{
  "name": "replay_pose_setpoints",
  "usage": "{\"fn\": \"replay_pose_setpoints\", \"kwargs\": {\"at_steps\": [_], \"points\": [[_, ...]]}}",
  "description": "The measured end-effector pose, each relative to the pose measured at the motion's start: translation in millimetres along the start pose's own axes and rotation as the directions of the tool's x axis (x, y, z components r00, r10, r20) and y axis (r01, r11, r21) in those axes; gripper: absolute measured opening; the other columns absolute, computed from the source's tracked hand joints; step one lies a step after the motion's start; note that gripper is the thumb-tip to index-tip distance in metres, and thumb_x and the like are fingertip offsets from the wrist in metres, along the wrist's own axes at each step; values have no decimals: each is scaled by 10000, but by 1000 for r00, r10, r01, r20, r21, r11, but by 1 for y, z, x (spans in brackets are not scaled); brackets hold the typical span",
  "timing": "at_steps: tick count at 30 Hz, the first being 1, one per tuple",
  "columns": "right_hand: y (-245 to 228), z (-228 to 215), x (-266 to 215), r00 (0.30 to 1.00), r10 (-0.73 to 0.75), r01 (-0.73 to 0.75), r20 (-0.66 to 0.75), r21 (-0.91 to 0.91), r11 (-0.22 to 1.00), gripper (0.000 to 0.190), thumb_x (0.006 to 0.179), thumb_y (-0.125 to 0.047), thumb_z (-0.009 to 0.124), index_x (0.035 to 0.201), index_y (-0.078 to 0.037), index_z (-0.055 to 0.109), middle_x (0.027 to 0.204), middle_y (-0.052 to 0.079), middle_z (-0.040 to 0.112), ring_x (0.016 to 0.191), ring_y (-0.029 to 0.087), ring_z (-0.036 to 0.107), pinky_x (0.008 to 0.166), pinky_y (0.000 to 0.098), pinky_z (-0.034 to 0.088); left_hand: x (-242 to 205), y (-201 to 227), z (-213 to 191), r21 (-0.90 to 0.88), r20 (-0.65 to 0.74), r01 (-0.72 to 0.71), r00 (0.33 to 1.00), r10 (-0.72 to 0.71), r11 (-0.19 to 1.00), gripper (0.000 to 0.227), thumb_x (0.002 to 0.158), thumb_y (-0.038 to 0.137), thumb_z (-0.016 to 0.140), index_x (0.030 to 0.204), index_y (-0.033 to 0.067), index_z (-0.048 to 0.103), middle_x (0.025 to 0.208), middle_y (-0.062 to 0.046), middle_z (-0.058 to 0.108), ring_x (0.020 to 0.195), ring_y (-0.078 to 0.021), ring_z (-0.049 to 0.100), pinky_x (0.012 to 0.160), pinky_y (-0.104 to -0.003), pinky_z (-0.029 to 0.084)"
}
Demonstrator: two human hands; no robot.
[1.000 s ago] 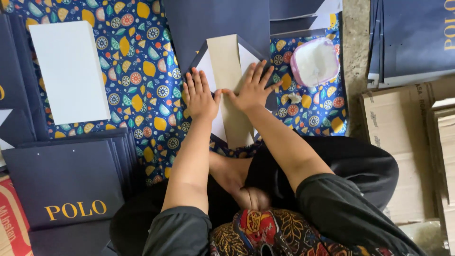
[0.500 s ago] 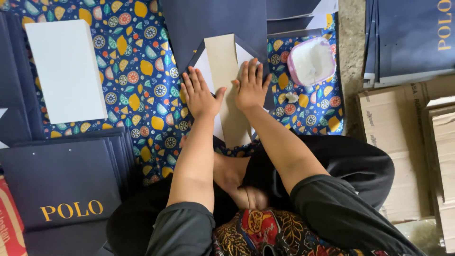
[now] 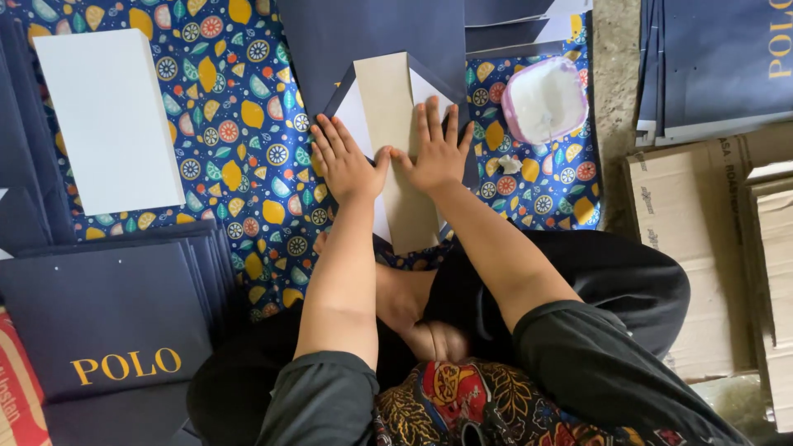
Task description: The person assembles flat blue paper bags with gold 'POLO' lettering by folding the bottom flaps inward and securing them with adhesive. They handle multiple bags one at a time, folding and pressing the flaps to form the base, then stacking the finished bags.
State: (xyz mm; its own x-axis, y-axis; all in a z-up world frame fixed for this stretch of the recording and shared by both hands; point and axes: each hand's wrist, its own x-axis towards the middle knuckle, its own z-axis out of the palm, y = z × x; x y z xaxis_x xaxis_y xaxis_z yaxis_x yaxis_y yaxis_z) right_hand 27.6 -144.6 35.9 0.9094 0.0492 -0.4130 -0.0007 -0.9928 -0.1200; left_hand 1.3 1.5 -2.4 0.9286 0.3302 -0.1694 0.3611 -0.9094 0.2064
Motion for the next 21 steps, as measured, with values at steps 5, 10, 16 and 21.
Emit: {"fn": "replay_pose_setpoints", "kwargs": {"at_steps": [5, 10, 16, 21], "points": [[-3, -25, 7, 997, -71, 75, 37, -121, 990, 902, 992, -716, 348, 1665, -260, -42, 1745, -80, -65, 1600, 265, -90, 1158, 838, 5, 2, -2, 2, -13, -5, -20, 1000, 20, 1000, 1170, 832, 694, 678, 1624, -9, 181, 1711, -213, 68, 1592, -384, 39, 1308, -497, -17], [-23, -47, 59, 995, -89, 96, 47, -183, 978, 921, 946, -767, 80, 1658, -185, 22, 1736, -43, -18, 1591, 222, -64, 1112, 824, -77, 6, -12, 21, 84, -117, -77, 989, 86, 993, 1174, 872, 810, 539, 1625, -16, 182, 1697, -220, 118, 1573, -394, 103, 1282, -489, 105], [-11, -30, 86, 981, -186, 194, 63, -151, 969, 891, 981, -726, 130, 1661, -171, -20, 1739, -26, -69, 1605, 251, -52, 1208, 694, -61, 6, -13, 23, 86, -160, -81, 983, 94, 993, 1203, 868, 868, 501, 1621, -22, 205, 1693, -229, 133, 1574, -388, 111, 1282, -485, 107], [66, 20, 61, 889, -434, 411, -144, -165, 896, 790, 1059, -632, 239, 1680, -159, 123, 1754, 31, 80, 1607, 307, 88, 1302, 597, 68, 4, -5, 10, 6, -108, -45, 993, 45, 999, 1204, 784, 704, 744, 1611, 4, 219, 1699, -216, 116, 1580, -393, 93, 1298, -507, 41]]}}
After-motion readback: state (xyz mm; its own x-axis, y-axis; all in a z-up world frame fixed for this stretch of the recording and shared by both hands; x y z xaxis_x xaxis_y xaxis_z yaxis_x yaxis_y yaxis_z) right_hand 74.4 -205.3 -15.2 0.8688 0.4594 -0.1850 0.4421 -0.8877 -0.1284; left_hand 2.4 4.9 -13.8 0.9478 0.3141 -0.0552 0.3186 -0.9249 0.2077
